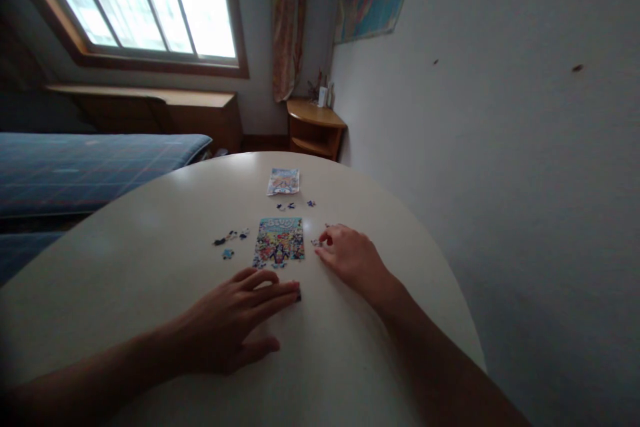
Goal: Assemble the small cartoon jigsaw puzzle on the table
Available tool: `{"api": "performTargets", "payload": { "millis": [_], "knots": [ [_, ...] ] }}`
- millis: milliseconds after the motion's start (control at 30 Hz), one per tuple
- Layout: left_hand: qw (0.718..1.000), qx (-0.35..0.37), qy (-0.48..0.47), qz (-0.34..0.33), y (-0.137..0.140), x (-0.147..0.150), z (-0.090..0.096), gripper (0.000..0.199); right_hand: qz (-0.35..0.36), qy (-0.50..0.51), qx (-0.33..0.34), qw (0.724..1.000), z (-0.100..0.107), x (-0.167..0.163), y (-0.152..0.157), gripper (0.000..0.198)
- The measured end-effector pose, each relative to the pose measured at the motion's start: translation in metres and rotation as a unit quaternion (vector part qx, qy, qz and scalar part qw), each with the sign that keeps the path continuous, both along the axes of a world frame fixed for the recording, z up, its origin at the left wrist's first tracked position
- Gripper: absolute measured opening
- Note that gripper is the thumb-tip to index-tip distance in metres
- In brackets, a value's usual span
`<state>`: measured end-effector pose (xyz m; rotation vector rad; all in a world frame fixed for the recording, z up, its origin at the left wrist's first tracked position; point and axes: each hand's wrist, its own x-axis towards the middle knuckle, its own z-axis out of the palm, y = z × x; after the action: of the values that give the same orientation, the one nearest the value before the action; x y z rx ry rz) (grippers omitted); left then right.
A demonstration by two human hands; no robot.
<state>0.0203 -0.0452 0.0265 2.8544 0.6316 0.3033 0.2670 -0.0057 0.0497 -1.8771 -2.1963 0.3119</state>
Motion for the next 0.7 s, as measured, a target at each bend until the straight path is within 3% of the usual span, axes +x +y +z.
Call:
{"api": "performTargets", "payload": {
  "millis": [167, 500, 700],
  "knots": [
    [1.000, -0.002, 0.015, -0.003, -0.0016, 0.0004, 0.0021, 0.058, -0.004, 0.020, 0.009, 1.000, -0.0087, 0.0010, 0.0059, 0.016],
    [0.999, 0.009, 0.030, -0.008, -0.0026, 0.0019, 0.0020, 0.056, -0.008, 0.067, -0.045, 0.997, -0.0029, 0.0027, 0.0078, 0.010],
    [0.999, 0.026, 0.038, -0.001, -0.0047, 0.0014, 0.0002, 0.059, 0.031, 0.109, -0.028, 0.993, -0.0024, 0.0027, 0.0051, 0.009]
  ]
}}
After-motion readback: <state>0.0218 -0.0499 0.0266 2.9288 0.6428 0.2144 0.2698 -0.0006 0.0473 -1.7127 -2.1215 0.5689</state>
